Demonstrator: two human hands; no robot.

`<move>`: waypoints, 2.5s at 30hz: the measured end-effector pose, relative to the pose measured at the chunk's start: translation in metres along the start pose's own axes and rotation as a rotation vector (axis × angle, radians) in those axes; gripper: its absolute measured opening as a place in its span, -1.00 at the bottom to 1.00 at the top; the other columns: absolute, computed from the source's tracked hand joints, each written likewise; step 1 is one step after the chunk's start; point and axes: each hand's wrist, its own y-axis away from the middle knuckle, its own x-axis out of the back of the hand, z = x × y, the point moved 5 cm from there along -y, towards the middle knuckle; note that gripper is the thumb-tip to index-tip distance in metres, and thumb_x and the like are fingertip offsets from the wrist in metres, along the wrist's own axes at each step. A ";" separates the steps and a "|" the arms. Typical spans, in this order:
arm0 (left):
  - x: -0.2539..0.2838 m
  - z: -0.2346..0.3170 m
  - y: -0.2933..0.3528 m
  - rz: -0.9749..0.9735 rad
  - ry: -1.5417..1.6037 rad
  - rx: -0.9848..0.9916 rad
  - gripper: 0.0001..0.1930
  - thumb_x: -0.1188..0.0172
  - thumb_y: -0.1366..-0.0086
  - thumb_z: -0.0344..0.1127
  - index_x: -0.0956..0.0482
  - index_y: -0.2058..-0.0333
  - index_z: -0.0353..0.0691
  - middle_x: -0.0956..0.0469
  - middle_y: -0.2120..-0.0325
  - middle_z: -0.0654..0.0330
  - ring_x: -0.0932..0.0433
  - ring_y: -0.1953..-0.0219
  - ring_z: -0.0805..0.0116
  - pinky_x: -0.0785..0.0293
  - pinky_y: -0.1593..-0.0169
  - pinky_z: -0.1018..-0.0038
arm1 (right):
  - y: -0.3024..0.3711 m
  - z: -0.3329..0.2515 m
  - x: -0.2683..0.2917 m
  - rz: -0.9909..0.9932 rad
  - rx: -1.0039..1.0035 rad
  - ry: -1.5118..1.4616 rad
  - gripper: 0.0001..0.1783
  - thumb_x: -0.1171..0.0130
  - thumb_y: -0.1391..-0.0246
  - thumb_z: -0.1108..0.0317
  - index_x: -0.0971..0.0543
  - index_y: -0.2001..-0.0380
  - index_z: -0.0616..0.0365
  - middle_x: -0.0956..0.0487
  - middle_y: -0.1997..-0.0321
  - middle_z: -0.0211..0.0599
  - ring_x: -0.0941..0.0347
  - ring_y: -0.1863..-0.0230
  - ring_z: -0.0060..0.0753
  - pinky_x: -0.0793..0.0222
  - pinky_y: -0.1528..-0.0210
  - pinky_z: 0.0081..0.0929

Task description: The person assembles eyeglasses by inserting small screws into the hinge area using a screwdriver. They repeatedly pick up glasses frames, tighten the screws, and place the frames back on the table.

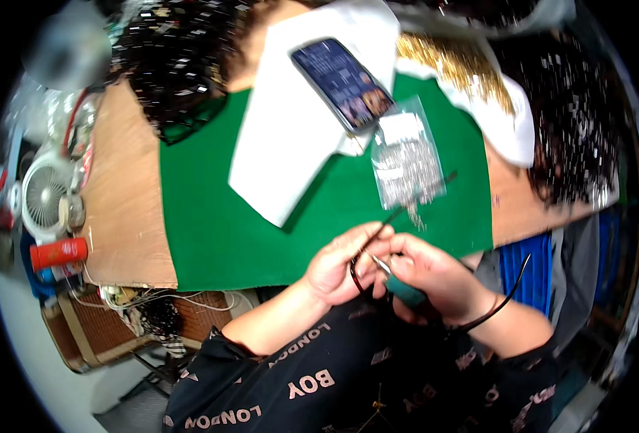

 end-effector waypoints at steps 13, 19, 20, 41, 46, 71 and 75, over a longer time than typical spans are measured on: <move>-0.143 0.126 0.190 1.042 -2.484 -1.544 -0.80 -0.07 -0.15 -0.43 -0.57 0.25 -0.27 -0.54 0.50 0.07 -0.50 0.49 0.23 -0.44 0.32 0.46 | 0.022 -0.004 0.089 0.082 0.395 0.208 -0.61 0.05 -0.18 0.28 -0.28 0.01 0.30 -0.42 0.35 -0.10 -0.33 0.68 -0.45 -0.20 0.75 -0.67; -0.087 0.195 0.180 1.348 -2.908 -1.186 -0.81 -0.02 -0.13 -0.29 -0.54 0.39 -0.24 -0.50 0.46 -0.03 -0.47 0.36 0.00 -0.38 0.25 0.20 | 0.015 0.000 0.092 0.054 0.382 0.228 -0.59 0.03 -0.15 0.30 -0.27 -0.01 0.28 -0.44 0.33 -0.12 -0.35 0.66 -0.44 -0.21 0.72 -0.67; -0.125 0.193 0.157 1.310 -2.758 -1.105 -0.74 -0.08 -0.09 -0.27 -0.47 0.24 -0.24 -0.48 0.34 -0.07 -0.44 0.24 0.00 -0.37 0.16 0.20 | 0.016 -0.001 0.093 0.062 0.393 0.214 -0.58 0.01 -0.14 0.35 -0.27 -0.04 0.28 -0.46 0.31 -0.13 -0.36 0.63 -0.44 -0.24 0.67 -0.67; -0.169 0.151 0.178 0.619 -2.582 -1.629 -0.76 0.10 -0.30 -0.43 -0.29 0.07 -0.34 -0.40 0.14 -0.03 -0.43 0.19 0.21 -0.39 0.08 0.39 | 0.049 -0.022 0.073 0.681 0.485 1.360 -0.62 -0.04 -0.07 0.33 -0.37 0.01 0.12 -0.46 0.31 -0.06 -0.43 0.32 0.00 -0.36 0.28 -0.29; -0.155 0.143 0.184 0.520 -1.643 -1.648 -0.60 0.20 -0.37 -0.26 -0.17 -0.09 -0.37 -0.41 0.18 -0.01 -0.44 0.23 0.18 -0.41 0.31 0.52 | 0.041 -0.015 0.060 0.598 0.501 1.536 -0.61 -0.06 -0.05 0.35 -0.38 0.01 0.04 -0.40 0.42 -0.16 -0.42 0.48 -0.09 -0.37 0.45 -0.30; -0.132 0.096 0.102 -0.431 -0.863 -0.477 -0.89 -0.10 -0.12 -0.28 -0.57 0.53 0.14 -0.47 0.41 0.46 -0.24 0.66 0.70 -0.03 0.61 0.67 | 0.036 -0.013 0.053 0.539 0.454 1.862 -0.55 -0.09 -0.01 0.35 -0.37 -0.03 -0.03 -0.33 0.45 -0.21 -0.41 0.54 -0.23 -0.39 0.54 -0.38; -0.130 0.081 0.087 -0.441 -0.783 -0.561 -0.68 -0.14 -0.12 -0.46 -0.49 0.10 -0.14 -0.51 0.48 0.43 -0.33 0.63 0.72 -0.09 0.64 0.73 | 0.035 -0.017 0.055 0.583 0.455 1.897 -0.55 -0.08 -0.01 0.34 -0.37 -0.03 -0.03 -0.33 0.46 -0.20 -0.40 0.54 -0.23 -0.38 0.56 -0.38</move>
